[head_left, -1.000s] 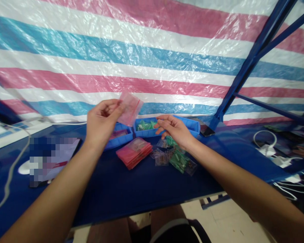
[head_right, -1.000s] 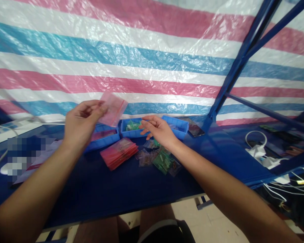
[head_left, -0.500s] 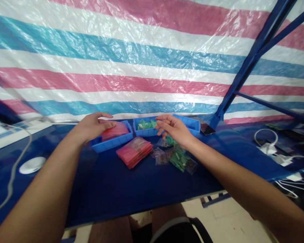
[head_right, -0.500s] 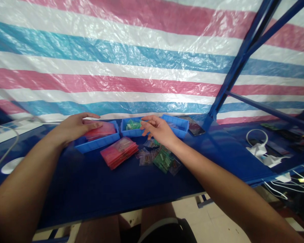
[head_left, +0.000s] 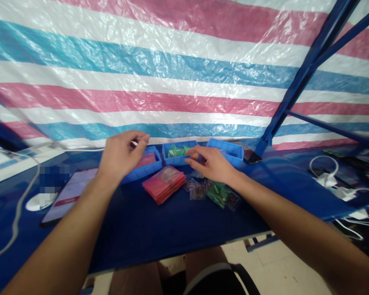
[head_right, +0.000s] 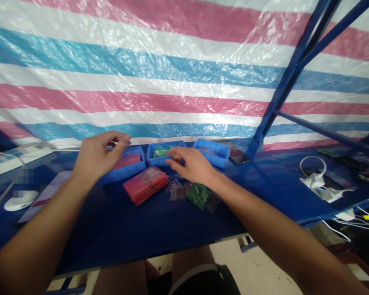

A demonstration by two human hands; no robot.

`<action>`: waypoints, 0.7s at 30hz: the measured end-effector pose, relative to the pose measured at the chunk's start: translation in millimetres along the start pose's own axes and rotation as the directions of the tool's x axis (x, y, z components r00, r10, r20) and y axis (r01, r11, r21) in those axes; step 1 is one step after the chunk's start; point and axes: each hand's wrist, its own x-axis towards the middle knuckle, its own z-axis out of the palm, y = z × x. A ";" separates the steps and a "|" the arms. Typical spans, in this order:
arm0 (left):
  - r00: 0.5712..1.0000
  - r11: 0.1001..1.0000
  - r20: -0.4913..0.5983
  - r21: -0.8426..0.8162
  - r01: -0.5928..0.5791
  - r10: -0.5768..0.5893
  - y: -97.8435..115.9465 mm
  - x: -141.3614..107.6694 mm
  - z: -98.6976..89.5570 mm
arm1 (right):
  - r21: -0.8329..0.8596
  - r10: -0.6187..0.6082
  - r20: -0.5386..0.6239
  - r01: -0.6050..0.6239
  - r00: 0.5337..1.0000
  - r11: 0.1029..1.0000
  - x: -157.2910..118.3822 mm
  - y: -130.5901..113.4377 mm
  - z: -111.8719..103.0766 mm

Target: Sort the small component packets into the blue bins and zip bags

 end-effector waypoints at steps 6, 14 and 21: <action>0.857 0.930 0.361 -0.143 -0.338 0.367 29.6 -17.2 40.5 | -0.095 -0.234 0.198 0.256 0.952 0.962 -4.4 -9.8 4.7; 0.925 0.954 0.296 -0.247 -0.168 0.240 55.4 -28.1 53.9 | -0.211 -0.387 0.196 0.424 0.901 0.881 -9.8 -24.2 18.7; 0.936 0.701 0.352 -0.660 0.270 -0.029 64.4 -28.6 72.8 | -0.217 -0.405 0.364 0.499 0.839 0.839 -10.7 -25.2 21.7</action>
